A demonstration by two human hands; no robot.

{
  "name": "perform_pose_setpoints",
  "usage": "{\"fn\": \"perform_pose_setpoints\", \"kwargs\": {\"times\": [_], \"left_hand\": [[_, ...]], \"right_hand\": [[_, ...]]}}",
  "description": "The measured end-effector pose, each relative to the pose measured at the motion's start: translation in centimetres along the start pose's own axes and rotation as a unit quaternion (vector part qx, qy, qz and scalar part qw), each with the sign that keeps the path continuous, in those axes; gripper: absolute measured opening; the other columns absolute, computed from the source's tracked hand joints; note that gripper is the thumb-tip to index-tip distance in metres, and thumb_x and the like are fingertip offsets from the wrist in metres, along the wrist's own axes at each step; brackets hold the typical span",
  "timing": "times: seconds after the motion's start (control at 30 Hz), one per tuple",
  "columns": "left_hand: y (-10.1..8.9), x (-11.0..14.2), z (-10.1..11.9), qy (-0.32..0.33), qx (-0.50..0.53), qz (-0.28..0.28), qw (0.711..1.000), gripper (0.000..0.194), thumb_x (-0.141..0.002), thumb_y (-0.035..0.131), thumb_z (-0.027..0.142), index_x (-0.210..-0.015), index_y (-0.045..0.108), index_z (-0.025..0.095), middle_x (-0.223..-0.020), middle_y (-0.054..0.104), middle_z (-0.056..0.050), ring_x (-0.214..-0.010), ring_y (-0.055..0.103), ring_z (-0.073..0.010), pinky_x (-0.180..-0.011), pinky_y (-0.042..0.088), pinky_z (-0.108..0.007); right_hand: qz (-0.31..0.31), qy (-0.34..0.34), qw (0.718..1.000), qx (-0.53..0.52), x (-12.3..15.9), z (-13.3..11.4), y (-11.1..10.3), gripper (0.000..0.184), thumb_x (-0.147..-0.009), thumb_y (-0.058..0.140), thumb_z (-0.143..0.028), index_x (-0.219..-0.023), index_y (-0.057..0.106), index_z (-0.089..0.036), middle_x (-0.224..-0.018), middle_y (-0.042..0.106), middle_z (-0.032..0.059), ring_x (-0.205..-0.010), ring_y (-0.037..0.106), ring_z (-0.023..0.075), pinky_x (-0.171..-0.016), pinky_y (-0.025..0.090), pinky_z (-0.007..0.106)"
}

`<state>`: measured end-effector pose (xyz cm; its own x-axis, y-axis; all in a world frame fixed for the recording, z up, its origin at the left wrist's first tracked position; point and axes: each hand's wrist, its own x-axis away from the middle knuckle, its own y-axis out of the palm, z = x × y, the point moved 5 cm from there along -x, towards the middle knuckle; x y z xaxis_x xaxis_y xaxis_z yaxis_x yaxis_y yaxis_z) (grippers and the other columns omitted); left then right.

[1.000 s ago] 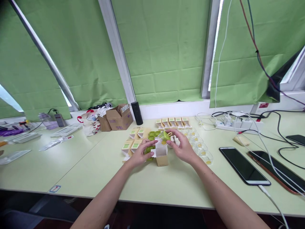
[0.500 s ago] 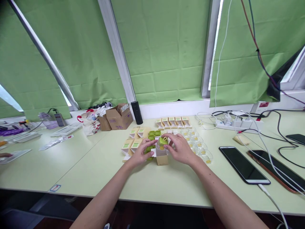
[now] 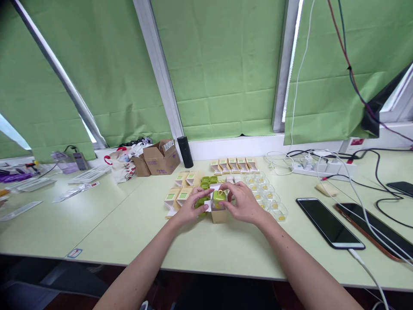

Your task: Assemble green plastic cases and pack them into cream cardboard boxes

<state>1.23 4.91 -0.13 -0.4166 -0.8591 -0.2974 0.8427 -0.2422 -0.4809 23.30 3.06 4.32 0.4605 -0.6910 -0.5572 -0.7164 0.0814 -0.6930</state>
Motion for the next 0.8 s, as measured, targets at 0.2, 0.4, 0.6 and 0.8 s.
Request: {"fn": "perform_pose_setpoints", "kwargs": {"times": [0.2, 0.4, 0.6, 0.8], "left_hand": [[-0.1, 0.0, -0.2, 0.008, 0.003, 0.000, 1.000, 0.059, -0.094, 0.075, 0.041, -0.151, 0.062, 0.032, -0.132, 0.050, -0.012, -0.133, 0.048, -0.0332, -0.121, 0.036, -0.053], [0.0, 0.0, -0.1, 0.009, 0.010, 0.008, 1.000, 0.058, -0.093, 0.076, 0.041, -0.149, 0.064, 0.032, -0.131, 0.052, -0.012, -0.131, 0.049, -0.0333, -0.121, 0.036, -0.055], [0.0, 0.0, -0.1, 0.014, 0.002, 0.014, 1.000, 0.058, -0.092, 0.077, 0.039, -0.148, 0.065, 0.032, -0.125, 0.052, -0.011, -0.130, 0.049, -0.0330, -0.122, 0.035, -0.055], [0.0, 0.0, -0.2, 0.015, -0.005, 0.019, 1.000, 0.058, -0.092, 0.077, 0.039, -0.148, 0.065, 0.033, -0.125, 0.051, -0.011, -0.129, 0.048, -0.0331, -0.123, 0.035, -0.058]], "right_hand": [[-0.014, 0.002, 1.000, 0.018, 0.0, -0.1, 0.3, 0.024, -0.093, 0.070, -0.029, -0.114, 0.061, -0.024, -0.083, 0.075, 0.0004, -0.081, 0.070, 0.0238, -0.087, 0.042, 0.041], [-0.028, -0.015, 0.999, 0.020, 0.0, 0.1, 0.9, 0.021, -0.092, 0.071, -0.030, -0.110, 0.063, -0.023, -0.086, 0.074, 0.0023, -0.080, 0.067, 0.0230, -0.088, 0.042, 0.042], [-0.053, -0.018, 0.998, 0.001, 0.1, -0.4, 1.1, 0.017, -0.093, 0.068, -0.028, -0.108, 0.062, -0.024, -0.089, 0.070, 0.0030, -0.080, 0.062, 0.0226, -0.079, 0.044, 0.037], [-0.063, -0.047, 0.996, -0.042, 0.2, -0.9, 1.3, 0.009, -0.097, 0.062, -0.023, -0.106, 0.060, -0.024, -0.094, 0.067, 0.0032, -0.083, 0.060, 0.0217, -0.075, 0.045, 0.035]]}}
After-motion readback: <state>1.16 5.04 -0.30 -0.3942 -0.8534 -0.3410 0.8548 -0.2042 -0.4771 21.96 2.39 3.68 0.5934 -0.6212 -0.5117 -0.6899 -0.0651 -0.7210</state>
